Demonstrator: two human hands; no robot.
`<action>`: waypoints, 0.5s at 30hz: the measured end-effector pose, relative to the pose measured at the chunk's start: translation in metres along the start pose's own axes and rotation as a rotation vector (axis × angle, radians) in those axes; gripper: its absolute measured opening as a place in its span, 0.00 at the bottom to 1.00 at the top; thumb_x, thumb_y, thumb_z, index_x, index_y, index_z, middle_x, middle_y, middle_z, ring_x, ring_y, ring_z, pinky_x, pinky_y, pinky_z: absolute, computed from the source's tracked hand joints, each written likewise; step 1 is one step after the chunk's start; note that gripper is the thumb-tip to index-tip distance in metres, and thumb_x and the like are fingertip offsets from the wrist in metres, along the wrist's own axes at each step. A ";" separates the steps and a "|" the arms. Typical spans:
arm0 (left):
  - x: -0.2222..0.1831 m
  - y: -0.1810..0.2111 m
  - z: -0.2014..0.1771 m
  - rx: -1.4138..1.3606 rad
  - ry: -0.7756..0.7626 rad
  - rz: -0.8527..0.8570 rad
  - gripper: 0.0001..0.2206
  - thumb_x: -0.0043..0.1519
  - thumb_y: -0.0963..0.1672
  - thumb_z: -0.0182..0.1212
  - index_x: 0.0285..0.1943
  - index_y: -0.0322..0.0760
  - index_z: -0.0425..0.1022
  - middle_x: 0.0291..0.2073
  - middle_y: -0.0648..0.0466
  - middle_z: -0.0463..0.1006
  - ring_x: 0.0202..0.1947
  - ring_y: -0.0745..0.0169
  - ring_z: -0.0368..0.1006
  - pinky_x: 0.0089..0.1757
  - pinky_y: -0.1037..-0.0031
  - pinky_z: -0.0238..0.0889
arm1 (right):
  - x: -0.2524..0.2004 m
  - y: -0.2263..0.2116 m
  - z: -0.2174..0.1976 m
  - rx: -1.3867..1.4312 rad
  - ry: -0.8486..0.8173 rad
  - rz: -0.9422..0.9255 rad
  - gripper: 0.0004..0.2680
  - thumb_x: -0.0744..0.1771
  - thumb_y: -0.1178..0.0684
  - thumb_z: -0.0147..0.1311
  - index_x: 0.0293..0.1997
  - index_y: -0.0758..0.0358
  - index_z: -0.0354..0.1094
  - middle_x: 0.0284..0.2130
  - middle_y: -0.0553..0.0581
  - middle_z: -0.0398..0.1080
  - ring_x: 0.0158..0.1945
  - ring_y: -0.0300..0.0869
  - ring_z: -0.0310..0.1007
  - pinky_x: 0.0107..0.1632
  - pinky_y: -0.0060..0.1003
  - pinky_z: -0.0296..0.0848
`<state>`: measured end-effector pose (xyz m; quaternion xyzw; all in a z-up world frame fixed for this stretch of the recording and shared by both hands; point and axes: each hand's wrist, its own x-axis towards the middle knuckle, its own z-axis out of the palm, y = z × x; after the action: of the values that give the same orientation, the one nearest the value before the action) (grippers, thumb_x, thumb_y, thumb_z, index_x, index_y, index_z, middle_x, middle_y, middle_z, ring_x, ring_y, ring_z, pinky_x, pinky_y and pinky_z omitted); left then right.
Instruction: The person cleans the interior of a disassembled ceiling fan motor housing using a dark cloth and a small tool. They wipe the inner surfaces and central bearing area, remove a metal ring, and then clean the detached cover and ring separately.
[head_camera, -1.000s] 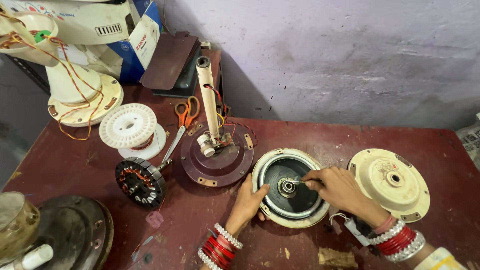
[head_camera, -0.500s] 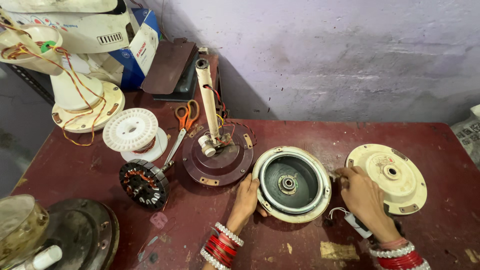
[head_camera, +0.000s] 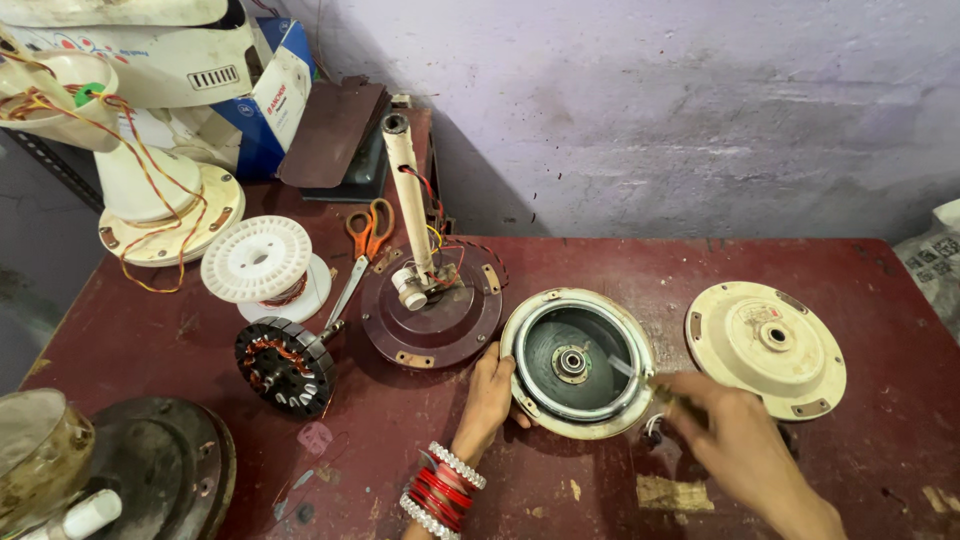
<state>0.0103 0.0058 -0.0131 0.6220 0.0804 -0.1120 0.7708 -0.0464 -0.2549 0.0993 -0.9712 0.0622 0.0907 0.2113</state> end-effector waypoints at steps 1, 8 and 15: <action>0.001 0.000 0.002 0.004 0.001 -0.001 0.16 0.68 0.43 0.41 0.59 0.28 0.68 0.30 0.45 0.78 0.15 0.59 0.74 0.14 0.73 0.68 | -0.008 -0.005 -0.005 -0.082 -0.088 0.065 0.14 0.65 0.50 0.59 0.58 0.42 0.76 0.46 0.47 0.84 0.36 0.46 0.81 0.45 0.42 0.80; 0.000 0.002 0.003 0.007 -0.005 -0.002 0.16 0.67 0.42 0.41 0.60 0.28 0.67 0.31 0.44 0.79 0.14 0.59 0.74 0.13 0.74 0.67 | -0.025 -0.031 -0.026 -0.212 -0.164 -0.011 0.12 0.64 0.49 0.58 0.53 0.42 0.79 0.32 0.56 0.82 0.36 0.50 0.81 0.44 0.45 0.77; 0.002 0.002 0.001 0.013 -0.008 -0.014 0.17 0.68 0.42 0.39 0.64 0.31 0.64 0.34 0.46 0.79 0.15 0.61 0.74 0.13 0.75 0.67 | -0.009 -0.042 -0.032 -0.302 -0.225 -0.078 0.12 0.63 0.54 0.55 0.48 0.46 0.81 0.28 0.57 0.80 0.34 0.51 0.82 0.44 0.47 0.77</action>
<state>0.0125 0.0048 -0.0112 0.6258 0.0811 -0.1202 0.7664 -0.0436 -0.2297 0.1463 -0.9773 -0.0137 0.1986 0.0723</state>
